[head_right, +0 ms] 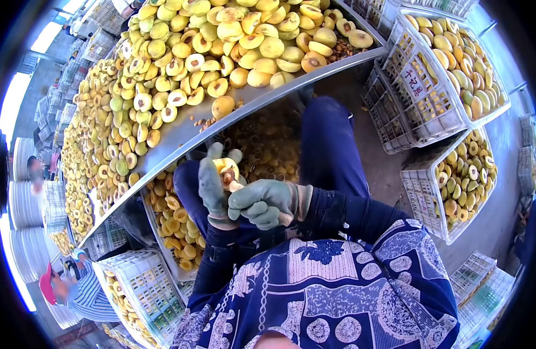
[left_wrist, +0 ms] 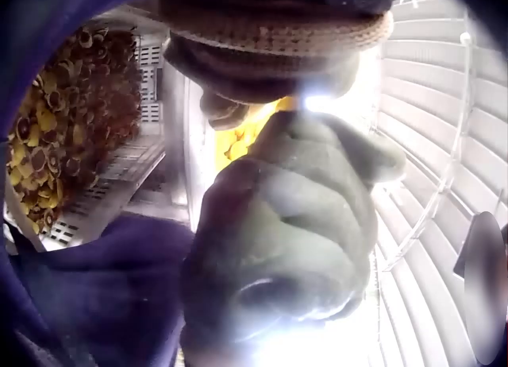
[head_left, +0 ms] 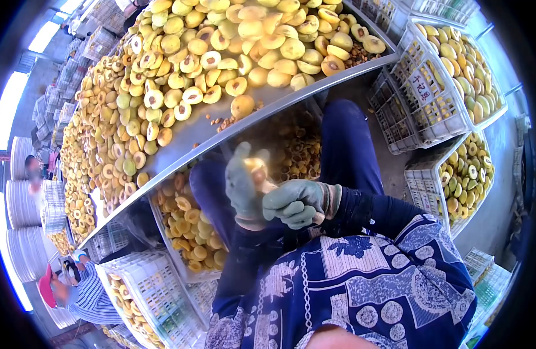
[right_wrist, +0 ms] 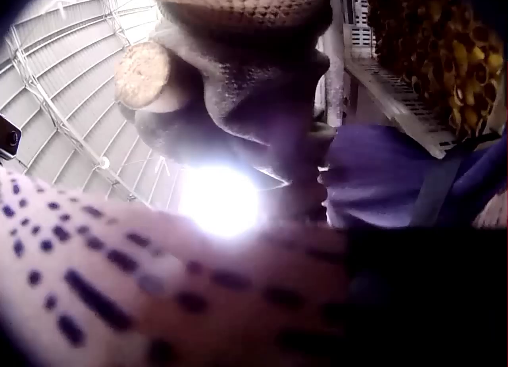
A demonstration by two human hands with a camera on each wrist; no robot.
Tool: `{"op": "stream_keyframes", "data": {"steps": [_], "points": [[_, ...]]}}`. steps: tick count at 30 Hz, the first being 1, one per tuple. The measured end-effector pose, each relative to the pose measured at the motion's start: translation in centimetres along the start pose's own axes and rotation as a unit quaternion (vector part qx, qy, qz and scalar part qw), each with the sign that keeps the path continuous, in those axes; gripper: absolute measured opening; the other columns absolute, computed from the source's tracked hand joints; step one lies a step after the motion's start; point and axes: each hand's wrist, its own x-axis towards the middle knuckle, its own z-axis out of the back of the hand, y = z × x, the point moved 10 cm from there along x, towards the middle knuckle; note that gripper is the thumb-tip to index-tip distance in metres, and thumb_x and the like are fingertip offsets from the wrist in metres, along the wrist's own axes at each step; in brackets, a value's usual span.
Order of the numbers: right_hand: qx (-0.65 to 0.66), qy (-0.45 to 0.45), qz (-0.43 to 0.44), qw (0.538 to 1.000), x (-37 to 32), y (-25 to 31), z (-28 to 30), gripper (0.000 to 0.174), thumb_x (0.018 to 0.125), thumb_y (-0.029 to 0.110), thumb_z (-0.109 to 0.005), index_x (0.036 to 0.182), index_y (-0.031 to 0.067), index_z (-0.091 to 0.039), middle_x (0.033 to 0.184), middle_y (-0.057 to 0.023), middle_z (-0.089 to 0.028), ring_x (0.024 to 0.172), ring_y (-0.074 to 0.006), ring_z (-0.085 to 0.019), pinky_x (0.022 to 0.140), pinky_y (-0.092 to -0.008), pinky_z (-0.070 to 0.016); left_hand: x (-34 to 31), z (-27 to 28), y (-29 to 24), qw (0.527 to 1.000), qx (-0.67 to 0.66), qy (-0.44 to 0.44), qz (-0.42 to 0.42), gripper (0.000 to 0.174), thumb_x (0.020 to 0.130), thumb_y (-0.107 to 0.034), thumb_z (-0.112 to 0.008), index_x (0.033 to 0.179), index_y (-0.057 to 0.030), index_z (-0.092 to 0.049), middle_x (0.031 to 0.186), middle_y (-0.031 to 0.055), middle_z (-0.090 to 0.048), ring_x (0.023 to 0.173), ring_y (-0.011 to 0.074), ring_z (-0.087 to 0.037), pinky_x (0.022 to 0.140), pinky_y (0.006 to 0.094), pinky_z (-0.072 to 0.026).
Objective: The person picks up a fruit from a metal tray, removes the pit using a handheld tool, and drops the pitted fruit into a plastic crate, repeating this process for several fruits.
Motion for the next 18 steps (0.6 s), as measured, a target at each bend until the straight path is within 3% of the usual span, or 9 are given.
{"op": "stream_keyframes", "data": {"steps": [3, 4, 5, 7, 9, 10, 14, 17, 18], "points": [[-0.014, 0.011, 0.032, 0.999, -0.2, 1.3, -1.1, 0.023, 0.093, 0.021, -0.051, 0.089, -0.0003, -0.057, 0.049, 0.0046, -0.044, 0.032, -0.0057, -0.037, 0.031, -0.0201, -0.0308, 0.4, 4.7, -2.4, 0.976, 0.195, -0.084, -0.053, 0.052, 0.096, -0.044, -0.042, 0.119, 0.0001, -0.055, 0.092, 0.0202, -0.066, 0.062, 0.0207, -0.062, 0.058, 0.0255, -0.0506], [-0.059, -0.082, -0.008, 0.995, -0.4, 1.2, 0.6, 0.024, 0.092, 0.023, -0.053, 0.087, 0.0003, -0.058, 0.049, 0.0036, -0.044, 0.033, -0.0069, -0.040, 0.030, -0.0212, -0.0306, -0.1, 8.5, 1.7, 0.985, 0.041, -0.164, 0.026, 0.053, 0.095, -0.044, -0.044, 0.119, 0.0013, -0.056, 0.088, 0.0205, -0.067, 0.055, 0.0196, -0.059, 0.053, 0.0240, -0.0495], [-0.102, -0.175, -0.046, 0.978, -0.9, 1.2, 2.4, 0.025, 0.090, 0.025, -0.054, 0.086, 0.0009, -0.059, 0.050, 0.0025, -0.045, 0.034, -0.0081, -0.042, 0.030, -0.0222, -0.0305, 0.1, 10.1, -2.2, 0.951, 0.220, -0.140, -0.164, 0.051, 0.095, -0.040, -0.045, 0.120, 0.0039, -0.056, 0.094, 0.0197, -0.067, 0.068, 0.0182, -0.063, 0.062, 0.0253, -0.0513], [-0.159, -0.220, -0.041, 0.962, -0.3, 1.0, 5.6, 0.027, 0.084, 0.028, -0.059, 0.084, 0.0017, -0.060, 0.055, -0.0004, -0.049, 0.038, -0.0113, -0.048, 0.028, -0.0251, -0.0326, -1.1, 16.6, 3.3, 0.963, -0.016, -0.239, 0.124, 0.050, 0.095, -0.036, -0.050, 0.118, 0.0091, -0.056, 0.104, 0.0162, -0.064, 0.096, 0.0207, -0.060, 0.081, 0.0306, -0.0487], [-0.258, -0.301, -0.043, 0.917, -0.7, 2.0, 7.6, 0.027, 0.080, 0.028, -0.061, 0.084, 0.0017, -0.061, 0.060, -0.0031, -0.054, 0.039, -0.0137, -0.050, 0.026, -0.0277, -0.0355, 0.7, 18.8, 1.6, 0.913, 0.383, -0.044, 0.134, 0.041, 0.092, -0.033, -0.055, 0.108, 0.0049, -0.063, 0.100, 0.0182, -0.066, 0.091, 0.0241, -0.062, 0.084, 0.0332, -0.0472], [-0.242, -0.304, -0.061, 0.919, -1.1, 2.5, 7.0, 0.026, 0.077, 0.027, -0.061, 0.082, 0.0016, -0.060, 0.062, -0.0047, -0.056, 0.041, -0.0142, -0.053, 0.027, -0.0286, -0.0386, 1.5, 18.9, 0.9, 0.894, 0.436, -0.063, 0.077, 0.042, 0.092, -0.034, -0.055, 0.106, 0.0046, -0.064, 0.098, 0.0182, -0.066, 0.090, 0.0246, -0.063, 0.084, 0.0338, -0.0477], [-0.246, -0.304, -0.070, 0.918, -0.7, 3.1, 7.3, 0.022, 0.076, 0.025, -0.060, 0.079, 0.0031, -0.058, 0.061, -0.0052, -0.055, 0.041, -0.0141, -0.052, 0.028, -0.0288, -0.0376, 7.0, 11.3, -1.4, 0.915, 0.386, -0.024, 0.115, 0.036, 0.088, -0.032, -0.060, 0.104, 0.0002, -0.065, 0.098, 0.0174, -0.067, 0.091, 0.0287, -0.064, 0.084, 0.0364, -0.0480], [-0.199, -0.297, -0.018, 0.934, -0.2, 2.7, 8.7, 0.020, 0.077, 0.024, -0.059, 0.078, 0.0043, -0.058, 0.060, -0.0046, -0.054, 0.041, -0.0142, -0.051, 0.032, -0.0289, -0.0376, 11.8, 1.8, 0.6, 0.876, 0.469, 0.055, -0.102, 0.030, 0.083, -0.038, -0.061, 0.097, -0.0126, -0.066, 0.100, 0.0116, -0.067, 0.095, 0.0292, -0.062, 0.083, 0.0408, -0.0483], [-0.171, -0.293, -0.001, 0.941, -0.3, 2.7, 8.8, 0.020, 0.077, 0.024, -0.058, 0.078, 0.0041, -0.058, 0.060, -0.0044, -0.053, 0.041, -0.0146, -0.049, 0.035, -0.0287, -0.0381, 13.7, -0.3, 1.9, 0.866, 0.482, 0.111, 0.081, 0.048, 0.077, -0.052, -0.060, 0.105, -0.0137, -0.065, 0.107, 0.0134, -0.066, 0.101, 0.0303, -0.061, 0.088, 0.0411, -0.0463]]}}
